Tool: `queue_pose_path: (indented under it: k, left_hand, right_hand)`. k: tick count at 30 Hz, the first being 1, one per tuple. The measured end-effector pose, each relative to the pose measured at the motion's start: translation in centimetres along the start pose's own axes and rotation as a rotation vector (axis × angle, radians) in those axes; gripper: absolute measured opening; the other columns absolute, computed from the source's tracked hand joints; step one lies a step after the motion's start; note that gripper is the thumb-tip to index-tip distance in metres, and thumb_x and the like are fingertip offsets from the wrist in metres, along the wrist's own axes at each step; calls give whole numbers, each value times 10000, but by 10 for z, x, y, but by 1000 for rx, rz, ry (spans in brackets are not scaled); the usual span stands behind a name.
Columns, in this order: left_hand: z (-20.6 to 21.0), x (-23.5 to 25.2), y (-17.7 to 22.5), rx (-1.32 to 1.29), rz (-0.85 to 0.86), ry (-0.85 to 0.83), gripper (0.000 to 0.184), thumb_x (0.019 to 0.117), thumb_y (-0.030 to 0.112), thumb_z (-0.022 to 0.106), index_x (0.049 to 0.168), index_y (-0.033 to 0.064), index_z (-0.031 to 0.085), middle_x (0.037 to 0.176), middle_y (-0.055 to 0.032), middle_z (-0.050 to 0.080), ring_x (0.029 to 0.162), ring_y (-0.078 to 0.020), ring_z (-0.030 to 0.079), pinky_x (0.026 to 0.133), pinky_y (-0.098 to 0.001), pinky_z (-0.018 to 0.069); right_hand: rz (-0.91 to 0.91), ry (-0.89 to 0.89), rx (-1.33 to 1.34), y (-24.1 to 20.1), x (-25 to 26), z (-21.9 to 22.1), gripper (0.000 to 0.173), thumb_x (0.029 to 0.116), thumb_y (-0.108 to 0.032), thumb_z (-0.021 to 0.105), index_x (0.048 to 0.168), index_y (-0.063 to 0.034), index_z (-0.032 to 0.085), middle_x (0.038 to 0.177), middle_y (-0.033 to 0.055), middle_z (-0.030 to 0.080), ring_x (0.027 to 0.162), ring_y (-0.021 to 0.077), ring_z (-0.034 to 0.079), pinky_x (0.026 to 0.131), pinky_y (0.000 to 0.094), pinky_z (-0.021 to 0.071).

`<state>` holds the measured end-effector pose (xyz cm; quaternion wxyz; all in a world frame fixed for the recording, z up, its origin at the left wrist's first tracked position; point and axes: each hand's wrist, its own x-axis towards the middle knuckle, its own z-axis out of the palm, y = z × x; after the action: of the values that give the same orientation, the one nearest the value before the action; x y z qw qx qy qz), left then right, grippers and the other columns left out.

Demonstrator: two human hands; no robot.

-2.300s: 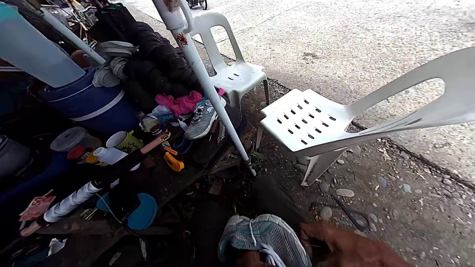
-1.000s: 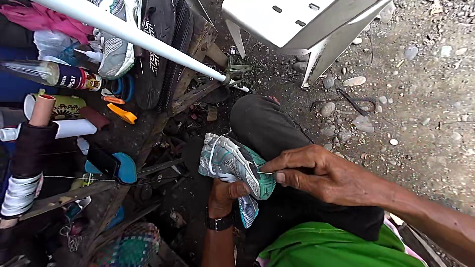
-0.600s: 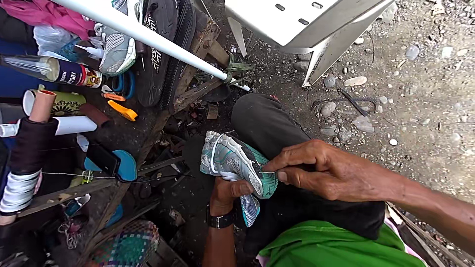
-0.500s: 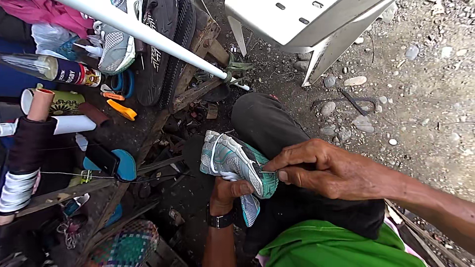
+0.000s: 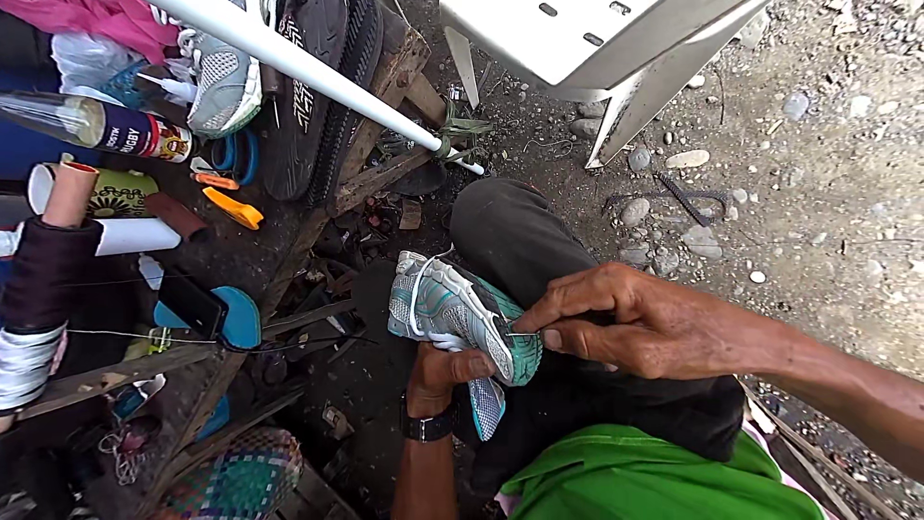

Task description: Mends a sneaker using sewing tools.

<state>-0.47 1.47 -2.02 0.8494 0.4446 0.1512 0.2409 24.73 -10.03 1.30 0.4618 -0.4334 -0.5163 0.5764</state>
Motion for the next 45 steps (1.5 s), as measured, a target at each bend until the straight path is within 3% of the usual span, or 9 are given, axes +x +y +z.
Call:
queue_pose_path:
  k: [7, 13, 21, 32, 41, 45]
  left_hand:
    - [2, 0, 1, 26, -8, 11, 401, 842, 86, 794, 1227, 176, 727, 1158, 54, 755, 1071, -19, 694, 971, -214, 553]
    - [2, -1, -3, 24, 0, 16, 399, 836, 70, 796, 1217, 163, 728, 1147, 39, 757, 1063, -32, 698, 966, -229, 560]
    - [6, 0, -4, 40, -31, 77, 349, 833, 86, 802, 1169, 161, 741, 1100, 37, 766, 1014, -37, 711, 939, -236, 573]
    - [9, 8, -11, 103, 37, 93, 341, 824, 55, 803, 1142, 161, 742, 1083, 44, 764, 1007, -40, 710, 944, -251, 575]
    - [13, 8, -13, 101, -3, 184, 326, 779, 61, 836, 1084, 139, 753, 1033, 25, 772, 976, -58, 719, 926, -268, 585]
    - [12, 9, -14, 107, -3, 162, 312, 810, 72, 827, 1104, 136, 744, 1047, 23, 769, 987, -63, 719, 939, -278, 583]
  right_hand:
    - [43, -33, -49, -6, 1, -4, 281, 1056, -218, 525, 1190, -98, 742, 920, -34, 711, 665, -31, 586, 556, 145, 482]
    - [84, -64, -199, -17, 4, -9, 290, 1041, -255, 511, 1191, -180, 748, 850, -79, 683, 665, -32, 553, 584, 189, 459]
    - [72, -174, -335, -33, 15, -24, 278, 1022, -229, 528, 1149, -149, 762, 853, -71, 694, 666, -41, 557, 580, 177, 462]
    - [233, -323, -413, -53, 40, -34, 239, 1005, -205, 557, 1076, -149, 779, 790, -81, 671, 622, -27, 538, 545, 202, 437]
    - [313, -331, -332, -52, 49, -33, 203, 988, -169, 589, 1014, -113, 782, 781, -79, 682, 621, -50, 551, 544, 160, 446]
    - [263, -318, -361, -49, 47, -34, 208, 990, -182, 588, 1015, -110, 781, 800, -74, 692, 633, -46, 558, 554, 162, 452]
